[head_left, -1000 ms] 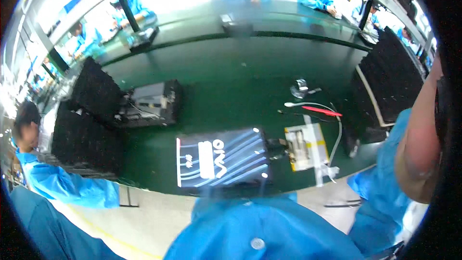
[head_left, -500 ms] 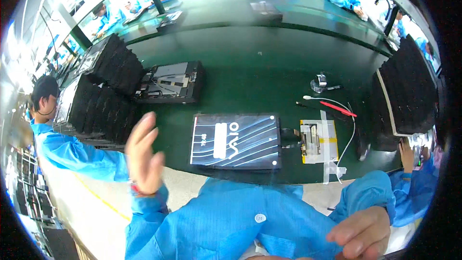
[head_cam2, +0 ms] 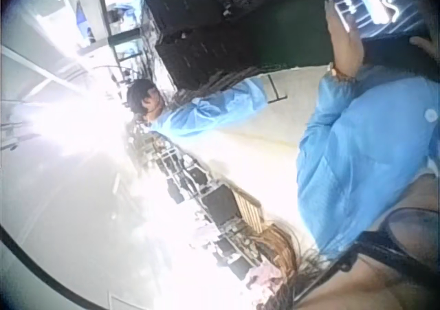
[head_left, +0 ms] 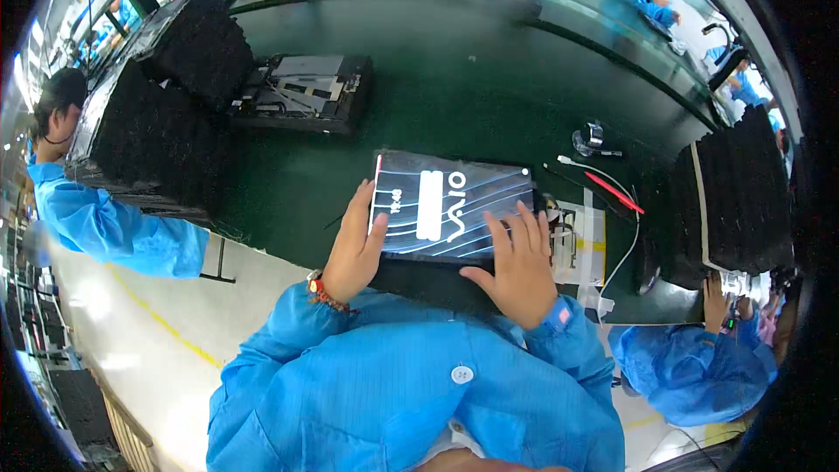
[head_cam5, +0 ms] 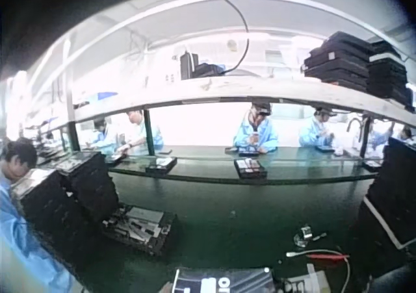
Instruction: The person assembles and tests tablet computers on an assembly line by connecting ribbon cables, peeling protective films, and tapping the touchscreens to run display tests.
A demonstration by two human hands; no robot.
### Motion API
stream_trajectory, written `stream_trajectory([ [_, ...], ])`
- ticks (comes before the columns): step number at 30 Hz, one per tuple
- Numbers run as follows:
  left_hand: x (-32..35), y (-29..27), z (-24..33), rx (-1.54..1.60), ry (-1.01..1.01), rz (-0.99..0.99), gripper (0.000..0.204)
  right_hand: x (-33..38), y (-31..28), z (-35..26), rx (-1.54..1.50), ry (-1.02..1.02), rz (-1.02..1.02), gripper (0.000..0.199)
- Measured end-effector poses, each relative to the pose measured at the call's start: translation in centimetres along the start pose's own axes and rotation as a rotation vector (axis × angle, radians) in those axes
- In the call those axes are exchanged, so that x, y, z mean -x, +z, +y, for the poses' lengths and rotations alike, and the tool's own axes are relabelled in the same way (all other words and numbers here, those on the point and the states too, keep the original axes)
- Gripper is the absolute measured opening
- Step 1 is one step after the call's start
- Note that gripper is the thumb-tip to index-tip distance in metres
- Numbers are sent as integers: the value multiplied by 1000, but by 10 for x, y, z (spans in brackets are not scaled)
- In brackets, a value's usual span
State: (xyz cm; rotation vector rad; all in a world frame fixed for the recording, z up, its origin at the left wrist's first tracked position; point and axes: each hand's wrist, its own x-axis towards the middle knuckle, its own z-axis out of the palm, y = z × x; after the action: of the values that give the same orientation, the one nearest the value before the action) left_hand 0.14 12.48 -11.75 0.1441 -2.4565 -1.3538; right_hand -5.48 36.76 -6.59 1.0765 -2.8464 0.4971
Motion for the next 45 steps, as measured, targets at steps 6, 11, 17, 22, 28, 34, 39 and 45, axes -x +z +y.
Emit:
stream_trajectory([
  [6, -12, -13, 15, 485, -183, -17, 48, -1, 4, -10, -78, -233, -3, 73],
  [11, -32, -26, 14, 925, -237, 39, 46, -5, -4, -1, -175, -234, 164, 62],
  [17, -79, -28, 15, 1160, -528, -135, 49, -10, -13, -10, -256, -354, 160, 35],
  [22, -96, -11, 1, 1100, -661, -276, 49, -15, -9, -19, -221, -440, 108, 26],
  [28, -94, -6, 14, 875, -587, -200, 52, -21, -1, -25, -197, -475, 90, 15],
  [34, -93, -5, 23, 874, -563, -184, 54, -26, 6, -27, -139, -479, 82, 11],
  [39, -98, 1, 6, 1028, -650, -235, 57, -39, -17, -26, -127, -491, 129, 11],
  [45, -119, -1, -11, 1141, -567, -317, 59, -120, -34, -11, -198, -442, 274, 12],
])
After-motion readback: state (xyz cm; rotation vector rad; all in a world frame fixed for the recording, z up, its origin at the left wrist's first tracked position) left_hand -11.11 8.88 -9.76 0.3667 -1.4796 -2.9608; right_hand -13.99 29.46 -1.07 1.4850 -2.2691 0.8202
